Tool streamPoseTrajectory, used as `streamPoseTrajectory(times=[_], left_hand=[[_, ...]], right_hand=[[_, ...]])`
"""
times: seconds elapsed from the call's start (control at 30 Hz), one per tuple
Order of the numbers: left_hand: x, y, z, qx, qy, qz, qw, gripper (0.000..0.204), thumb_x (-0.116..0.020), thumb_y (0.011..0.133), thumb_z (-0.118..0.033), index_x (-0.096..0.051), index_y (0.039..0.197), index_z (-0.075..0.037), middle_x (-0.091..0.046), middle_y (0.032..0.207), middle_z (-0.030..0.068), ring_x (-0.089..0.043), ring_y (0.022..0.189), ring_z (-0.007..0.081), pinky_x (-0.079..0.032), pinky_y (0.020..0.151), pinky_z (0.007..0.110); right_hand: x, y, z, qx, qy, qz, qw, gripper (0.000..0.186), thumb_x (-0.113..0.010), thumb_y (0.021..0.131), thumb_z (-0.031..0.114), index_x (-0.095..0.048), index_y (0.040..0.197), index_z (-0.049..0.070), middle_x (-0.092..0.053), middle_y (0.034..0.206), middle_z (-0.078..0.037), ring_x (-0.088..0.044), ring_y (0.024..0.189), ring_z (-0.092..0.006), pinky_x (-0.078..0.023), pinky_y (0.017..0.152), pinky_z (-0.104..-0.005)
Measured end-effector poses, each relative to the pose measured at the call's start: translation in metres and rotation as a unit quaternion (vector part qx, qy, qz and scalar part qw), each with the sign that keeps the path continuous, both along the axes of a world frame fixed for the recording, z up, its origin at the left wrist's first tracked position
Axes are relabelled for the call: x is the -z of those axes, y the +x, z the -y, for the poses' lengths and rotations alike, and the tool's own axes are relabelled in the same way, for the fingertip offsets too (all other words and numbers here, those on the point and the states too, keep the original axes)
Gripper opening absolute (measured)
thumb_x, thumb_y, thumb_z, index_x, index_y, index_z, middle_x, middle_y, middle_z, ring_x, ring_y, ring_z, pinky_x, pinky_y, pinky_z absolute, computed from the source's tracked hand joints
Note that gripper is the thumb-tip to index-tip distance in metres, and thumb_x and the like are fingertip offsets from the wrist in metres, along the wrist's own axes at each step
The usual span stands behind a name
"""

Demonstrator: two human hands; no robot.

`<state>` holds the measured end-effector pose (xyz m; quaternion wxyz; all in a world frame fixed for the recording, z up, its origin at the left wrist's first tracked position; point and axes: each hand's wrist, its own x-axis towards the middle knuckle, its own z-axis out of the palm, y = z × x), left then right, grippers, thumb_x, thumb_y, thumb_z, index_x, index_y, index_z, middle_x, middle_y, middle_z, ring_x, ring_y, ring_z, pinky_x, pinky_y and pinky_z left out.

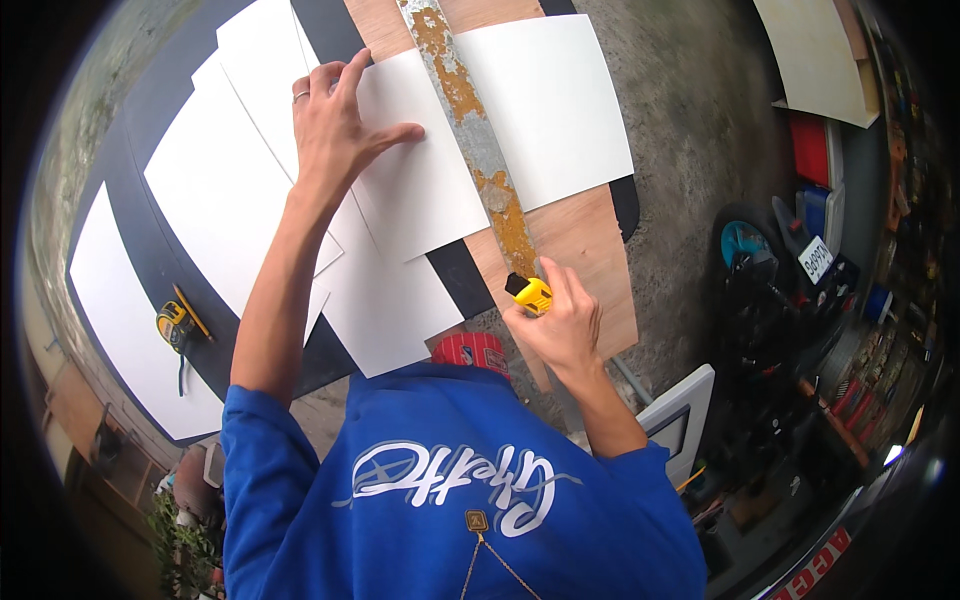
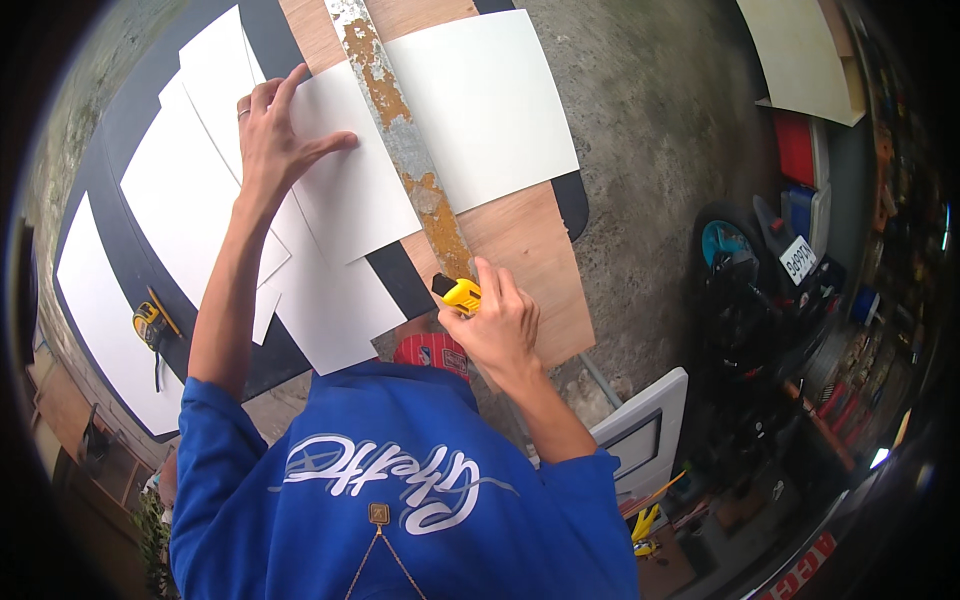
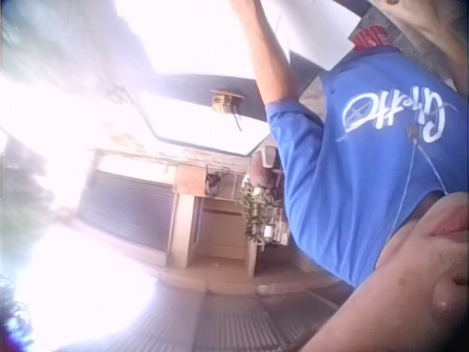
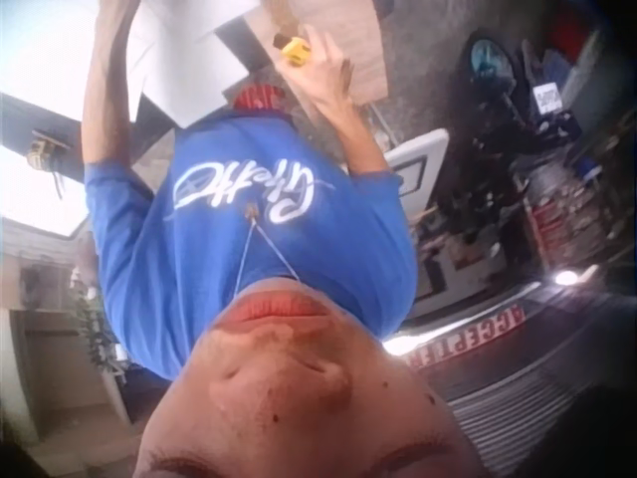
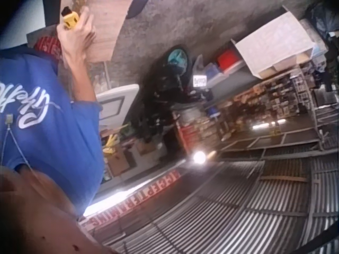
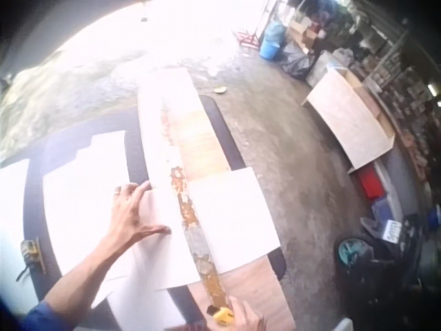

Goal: The person measures white panels with a tape measure, marks dimensions with a pencil, and cuts the panels using a utility knife and a straight edge.

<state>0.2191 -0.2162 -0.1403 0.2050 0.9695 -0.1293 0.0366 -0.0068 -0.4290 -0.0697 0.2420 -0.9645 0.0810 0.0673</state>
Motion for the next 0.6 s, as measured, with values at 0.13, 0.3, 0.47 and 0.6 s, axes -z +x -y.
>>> streamPoseTrajectory(times=[0.13,0.3,0.47,0.6], left_hand=[[0.008,-0.004,-0.004,0.036,-0.072,0.006,0.997,0.094,-0.084,0.055,-0.059,-0.055,0.129,-0.011,-0.053,0.122,0.0143,-0.043,0.119,0.0329,-0.046,0.095,0.048],[0.008,0.013,0.005,0.009,-0.086,0.029,0.996,0.080,-0.078,0.066,-0.058,-0.058,0.126,-0.010,-0.057,0.120,0.0134,-0.044,0.120,0.0318,-0.046,0.095,0.050],[0.041,0.073,0.025,-0.076,-0.068,0.022,0.995,0.086,-0.068,0.066,-0.073,-0.062,0.121,-0.008,-0.060,0.110,0.0186,-0.053,0.108,0.0314,-0.045,0.091,0.046],[-0.023,0.077,0.078,-0.153,-0.031,-0.011,0.988,0.068,-0.084,0.063,-0.038,-0.060,0.111,0.005,-0.057,0.101,0.0207,-0.057,0.092,0.0313,-0.047,0.078,0.041]], right_hand=[[0.015,-0.004,-0.003,0.009,0.010,-0.010,1.000,0.060,-0.077,0.065,0.024,-0.056,0.113,-0.005,-0.059,0.083,-0.016,-0.062,0.060,-0.0291,-0.050,0.052,-0.0369],[0.017,-0.002,-0.001,0.025,0.035,-0.034,0.999,0.060,-0.076,0.069,0.022,-0.052,0.120,-0.001,-0.056,0.091,-0.014,-0.062,0.064,-0.0300,-0.051,0.054,-0.0391],[0.012,0.020,0.000,0.050,0.082,-0.014,0.995,0.059,-0.077,0.071,0.018,-0.053,0.123,0.005,-0.053,0.093,-0.012,-0.063,0.069,-0.0296,-0.052,0.058,-0.0406],[0.023,0.029,0.005,0.050,0.126,0.001,0.991,0.057,-0.076,0.071,0.014,-0.055,0.123,0.005,-0.054,0.097,-0.011,-0.064,0.074,-0.0293,-0.053,0.062,-0.0400]])
